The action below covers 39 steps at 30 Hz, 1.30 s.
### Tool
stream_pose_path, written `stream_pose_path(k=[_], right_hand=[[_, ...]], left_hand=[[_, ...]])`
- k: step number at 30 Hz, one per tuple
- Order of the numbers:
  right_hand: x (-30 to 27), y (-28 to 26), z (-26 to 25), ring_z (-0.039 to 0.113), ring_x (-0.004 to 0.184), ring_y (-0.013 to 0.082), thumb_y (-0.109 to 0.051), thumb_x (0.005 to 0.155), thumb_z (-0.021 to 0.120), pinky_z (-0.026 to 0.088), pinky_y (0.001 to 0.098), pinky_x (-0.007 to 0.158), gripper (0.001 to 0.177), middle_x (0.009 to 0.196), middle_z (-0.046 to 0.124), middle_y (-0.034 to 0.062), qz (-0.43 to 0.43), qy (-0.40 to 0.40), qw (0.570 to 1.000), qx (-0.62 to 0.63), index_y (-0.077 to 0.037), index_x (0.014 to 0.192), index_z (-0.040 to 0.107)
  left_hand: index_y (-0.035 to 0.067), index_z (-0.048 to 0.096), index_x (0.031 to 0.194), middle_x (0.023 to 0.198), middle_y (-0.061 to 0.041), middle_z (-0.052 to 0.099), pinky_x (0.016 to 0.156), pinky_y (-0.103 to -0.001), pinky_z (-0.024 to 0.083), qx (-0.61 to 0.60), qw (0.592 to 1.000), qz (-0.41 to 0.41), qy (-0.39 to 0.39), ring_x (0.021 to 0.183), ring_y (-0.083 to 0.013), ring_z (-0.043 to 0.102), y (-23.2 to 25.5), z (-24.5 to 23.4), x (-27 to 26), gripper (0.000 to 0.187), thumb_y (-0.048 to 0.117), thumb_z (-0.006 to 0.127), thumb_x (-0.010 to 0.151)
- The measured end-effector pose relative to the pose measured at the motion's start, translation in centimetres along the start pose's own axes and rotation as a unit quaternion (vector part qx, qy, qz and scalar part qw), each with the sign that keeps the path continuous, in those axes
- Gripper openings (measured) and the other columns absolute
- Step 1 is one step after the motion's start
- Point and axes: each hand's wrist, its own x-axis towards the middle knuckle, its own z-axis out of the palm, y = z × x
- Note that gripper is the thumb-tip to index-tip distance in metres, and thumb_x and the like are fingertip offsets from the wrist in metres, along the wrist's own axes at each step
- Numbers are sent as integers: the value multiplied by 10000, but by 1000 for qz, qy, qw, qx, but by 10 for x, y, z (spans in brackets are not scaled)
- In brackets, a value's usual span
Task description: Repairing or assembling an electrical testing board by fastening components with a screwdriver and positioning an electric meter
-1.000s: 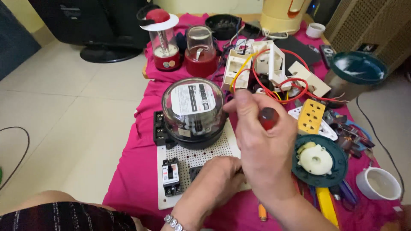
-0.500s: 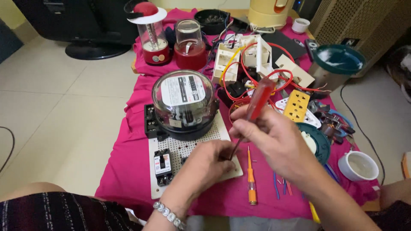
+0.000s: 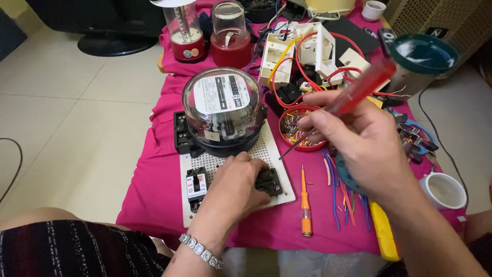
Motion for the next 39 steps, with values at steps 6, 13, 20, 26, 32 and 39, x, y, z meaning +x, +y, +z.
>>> stream_pose_path(k=[6, 13, 20, 26, 32, 39], right_hand=[[-4, 22, -11, 720, 951, 187, -68, 995, 543, 548, 265, 807, 319, 1049, 762, 165, 24, 4, 1000, -8, 16, 1291, 627], [-12, 25, -4, 616, 767, 144, -63, 882, 680, 483, 255, 698, 400, 928, 711, 78, 56, 5, 995, -83, -58, 1279, 737], [-33, 73, 9, 703, 1026, 173, -68, 842, 710, 548, 306, 916, 294, 1197, 730, 51, -88, -41, 963, -250, -139, 1118, 783], [-50, 103, 11, 688, 1168, 199, -12, 725, 652, 521, 314, 952, 463, 1335, 701, 47, -122, -113, 943, -288, -131, 1164, 740], [-52, 111, 12, 674, 1264, 209, -12, 767, 600, 520, 325, 1003, 469, 1431, 664, 62, -98, -161, 943, -275, -118, 1214, 691], [-45, 104, 11, 728, 784, 133, 50, 800, 626, 574, 262, 678, 414, 1140, 783, 27, -102, -27, 935, -339, -81, 1176, 740]], left_hand=[[165, 763, 1126, 1074, -111, 690, 867, -425, 539, 20, 999, 12, 28, 952, -337, 645, 1, -1, -1, 495, 189, 837, 638], [154, 750, 1162, 1104, -144, 659, 906, -470, 532, 38, 999, -14, 20, 986, -366, 630, 8, 1, -3, 490, 146, 807, 675], [119, 730, 1151, 1113, -151, 635, 929, -472, 501, 36, 999, -6, 24, 998, -360, 603, 11, 6, -4, 513, 156, 866, 657], [94, 743, 1078, 1078, -168, 634, 892, -494, 509, 36, 998, 9, 57, 976, -387, 605, 7, 11, -4, 427, 126, 821, 659], [87, 755, 1043, 1073, -178, 643, 845, -496, 529, 46, 997, 3, 66, 951, -385, 620, 10, 11, -3, 388, 147, 819, 665], [91, 732, 1118, 1132, -176, 642, 927, -489, 512, 21, 1000, 2, 14, 1041, -381, 613, 18, 1, -6, 422, 158, 831, 714]])
